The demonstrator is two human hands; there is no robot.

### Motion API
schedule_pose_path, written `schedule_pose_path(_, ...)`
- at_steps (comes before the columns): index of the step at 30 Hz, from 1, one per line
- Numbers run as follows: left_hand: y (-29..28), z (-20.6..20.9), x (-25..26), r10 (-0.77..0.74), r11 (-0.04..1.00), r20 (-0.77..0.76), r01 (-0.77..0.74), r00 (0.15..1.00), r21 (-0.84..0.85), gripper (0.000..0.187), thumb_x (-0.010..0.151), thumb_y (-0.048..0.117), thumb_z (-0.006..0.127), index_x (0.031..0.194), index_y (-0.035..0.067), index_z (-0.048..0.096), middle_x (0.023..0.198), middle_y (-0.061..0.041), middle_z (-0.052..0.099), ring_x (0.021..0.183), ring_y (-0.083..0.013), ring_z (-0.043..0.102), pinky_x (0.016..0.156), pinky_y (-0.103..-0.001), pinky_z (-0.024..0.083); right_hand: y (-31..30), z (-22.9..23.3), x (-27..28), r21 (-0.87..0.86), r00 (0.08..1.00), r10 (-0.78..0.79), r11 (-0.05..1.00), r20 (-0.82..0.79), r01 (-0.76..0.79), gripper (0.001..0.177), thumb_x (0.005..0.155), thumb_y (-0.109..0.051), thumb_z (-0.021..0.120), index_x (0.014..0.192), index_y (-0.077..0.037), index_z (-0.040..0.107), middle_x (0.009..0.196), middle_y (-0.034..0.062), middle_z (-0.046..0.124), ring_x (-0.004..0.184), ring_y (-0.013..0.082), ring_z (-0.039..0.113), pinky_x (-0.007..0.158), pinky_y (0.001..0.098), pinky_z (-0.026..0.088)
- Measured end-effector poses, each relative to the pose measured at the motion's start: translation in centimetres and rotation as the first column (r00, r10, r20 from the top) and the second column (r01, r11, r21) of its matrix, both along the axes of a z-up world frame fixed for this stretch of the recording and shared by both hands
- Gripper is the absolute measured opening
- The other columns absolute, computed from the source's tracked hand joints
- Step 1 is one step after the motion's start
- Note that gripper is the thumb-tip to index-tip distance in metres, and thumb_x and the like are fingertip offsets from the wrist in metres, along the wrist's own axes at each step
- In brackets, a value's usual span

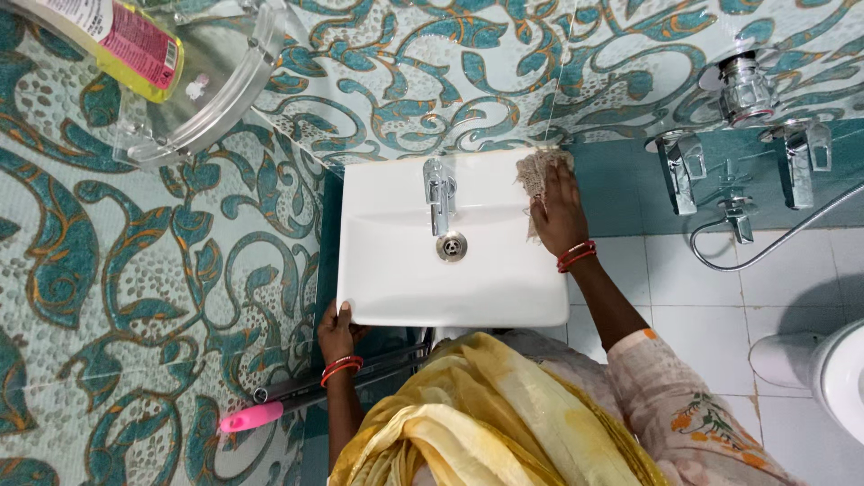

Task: The person cleans a washbasin by wiping its inner surface, edges, and surrounding areas with a cloth.

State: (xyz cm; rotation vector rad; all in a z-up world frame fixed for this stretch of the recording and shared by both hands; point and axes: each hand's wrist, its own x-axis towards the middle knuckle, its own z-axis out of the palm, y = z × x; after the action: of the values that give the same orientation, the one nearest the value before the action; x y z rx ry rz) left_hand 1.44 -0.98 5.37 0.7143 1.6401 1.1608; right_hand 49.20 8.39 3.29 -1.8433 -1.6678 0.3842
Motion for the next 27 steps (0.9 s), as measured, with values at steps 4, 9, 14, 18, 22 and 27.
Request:
schedule_pose_path(4, 0.2, -0.2, 0.6, 0.053, 0.998, -0.053, -0.054, 0.997, -0.016, 0.037, 0.098, 0.028, 0.064, 0.130, 0.009, 0.068, 0.093, -0.007, 0.076, 0.073, -0.0162, 0.074, 0.065, -0.036, 0.065, 1.1, -4.3, 2.1, -0.154, 0.728, -0.155, 0.986, -0.668, 0.069, 0.080, 0.101, -0.048, 0.052, 0.164, -0.002, 0.029, 0.160, 0.0167, 0.049, 0.147, 0.0297, 0.048, 0.121, 0.0404, 0.038)
schedule_pose_path(9, 0.5, -0.5, 0.0, 0.024, 0.999, -0.067, -0.027, 0.997, -0.038, 0.037, 0.101, 0.028, 0.064, 0.133, 0.010, 0.068, 0.093, -0.008, 0.074, 0.071, -0.0163, 0.070, 0.064, -0.035, 0.062, 5.1, -7.7, 5.9, -0.245, 0.302, -0.204, 0.964, -0.931, -0.107, 0.090, 0.101, -0.061, 0.058, 0.162, -0.001, 0.030, 0.168, 0.0146, 0.036, 0.154, 0.0255, 0.034, 0.122, 0.0377, 0.028)
schedule_pose_path(14, 0.4, -1.3, -0.6, 0.020, 0.998, -0.078, -0.024, 0.997, -0.056, 0.037, 0.101, 0.028, 0.065, 0.133, 0.010, 0.068, 0.092, -0.007, 0.072, 0.071, -0.0155, 0.068, 0.064, -0.036, 0.063, 7.7, -11.0, 7.1, -0.406, 0.119, -0.388, 0.886, -0.914, -0.225, 0.083, 0.099, -0.065, 0.046, 0.160, -0.010, 0.034, 0.154, 0.0114, 0.047, 0.135, 0.0250, 0.051, 0.106, 0.0407, 0.047)
schedule_pose_path(18, 0.6, -2.3, -0.9, 0.013, 0.999, -0.057, -0.016, 0.998, -0.045, 0.035, 0.102, 0.029, 0.065, 0.130, 0.008, 0.068, 0.095, -0.007, 0.074, 0.073, -0.0157, 0.071, 0.064, -0.035, 0.063, 5.8, -14.9, 4.8, -0.289, 0.224, -0.258, 0.950, -0.940, -0.119, 0.069, 0.103, -0.054, 0.046, 0.156, -0.012, 0.038, 0.146, 0.0105, 0.055, 0.124, 0.0232, 0.060, 0.098, 0.0371, 0.055)
schedule_pose_path(22, 0.7, -2.2, -1.0, -0.003, 1.000, -0.016, 0.002, 1.000, -0.014, 0.036, 0.099, 0.029, 0.064, 0.131, 0.011, 0.067, 0.095, -0.006, 0.075, 0.070, -0.0154, 0.072, 0.062, -0.035, 0.064, 0.6, -14.8, 3.3, -0.441, -0.171, -0.469, 0.880, -0.867, -0.179, 0.065, 0.104, -0.054, 0.044, 0.152, -0.010, 0.047, 0.139, 0.0114, 0.062, 0.118, 0.0216, 0.067, 0.092, 0.0349, 0.059)
schedule_pose_path(27, 0.5, -1.4, -0.6, -0.041, 0.999, -0.073, 0.043, 0.996, 0.022, 0.034, 0.102, 0.029, 0.063, 0.127, 0.007, 0.068, 0.091, -0.008, 0.075, 0.068, -0.0169, 0.071, 0.059, -0.035, 0.062, -6.1, -14.4, 1.8, -0.372, -0.047, -0.387, 0.908, -0.921, -0.190, 0.060, 0.097, -0.045, 0.061, 0.144, -0.008, 0.054, 0.128, 0.0122, 0.067, 0.109, 0.0239, 0.071, 0.086, 0.0395, 0.064)
